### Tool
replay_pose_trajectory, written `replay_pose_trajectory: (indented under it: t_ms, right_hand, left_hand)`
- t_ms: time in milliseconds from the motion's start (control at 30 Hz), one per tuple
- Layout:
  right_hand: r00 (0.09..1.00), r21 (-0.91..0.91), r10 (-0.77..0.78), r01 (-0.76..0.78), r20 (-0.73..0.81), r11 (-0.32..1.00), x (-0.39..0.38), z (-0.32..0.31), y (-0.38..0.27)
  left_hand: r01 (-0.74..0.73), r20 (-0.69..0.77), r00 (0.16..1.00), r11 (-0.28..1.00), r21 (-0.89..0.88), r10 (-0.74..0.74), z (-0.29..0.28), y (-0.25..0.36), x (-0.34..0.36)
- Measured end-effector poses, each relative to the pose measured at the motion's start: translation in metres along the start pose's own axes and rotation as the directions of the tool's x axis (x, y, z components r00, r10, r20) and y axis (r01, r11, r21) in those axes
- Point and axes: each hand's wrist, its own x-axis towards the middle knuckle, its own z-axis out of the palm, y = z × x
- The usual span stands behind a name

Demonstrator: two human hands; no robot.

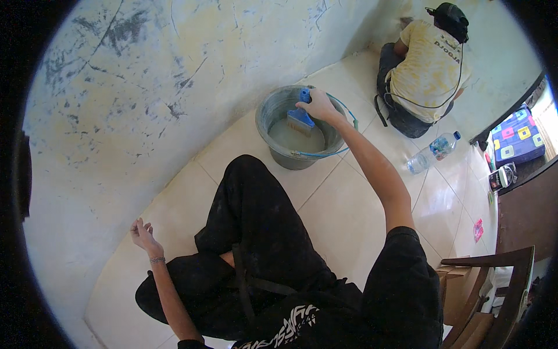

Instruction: The person dips a brush into a bucket and applies liquid to a wall. They also pick up and handle a stack of thin rectangular pieces by hand.

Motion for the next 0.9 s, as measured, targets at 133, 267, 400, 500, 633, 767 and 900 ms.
replay_pose_trajectory:
  t_ms: [133,267,400,500,633,767,900]
  right_hand:
    - [1.0,-0.012,0.002,-0.002,0.014,1.0,0.003,0.002,0.007]
    - [1.0,0.066,-0.024,0.025,-0.008,0.998,-0.002,-0.018,-0.012]
    - [0.999,0.027,0.014,-0.013,-0.05,1.0,-0.003,-0.044,-0.033]
    - [0.999,0.042,-0.013,0.015,-0.047,0.999,-0.004,-0.06,-0.035]
    - [0.997,0.029,-0.075,0.076,-0.036,0.997,-0.006,-0.063,-0.033]
    - [0.983,-0.002,-0.163,0.164,-0.088,0.986,-0.003,-0.059,-0.019]
    - [0.953,-0.127,-0.301,0.293,-0.041,0.948,-0.01,-0.055,-0.025]
  left_hand:
    - [-0.004,0.002,1.0,1.0,0.015,0.004,0.001,-0.004,0.002]
    - [-0.019,-0.008,1.0,1.0,0.016,0.019,-0.002,-0.005,0.003]
    - [-0.04,0.0,0.999,0.999,-0.004,0.04,-0.004,-0.006,0.006]
    - [-0.022,-0.034,0.999,0.999,0.022,0.023,0.0,-0.007,0.005]
    - [0.002,-0.031,1.0,1.0,0.023,-0.001,-0.001,-0.007,0.004]
    - [0.015,-0.014,1.0,0.999,0.028,-0.015,0.002,-0.008,0.002]
    - [0.003,-0.031,1.0,1.0,0.025,-0.002,0.001,-0.003,0.001]
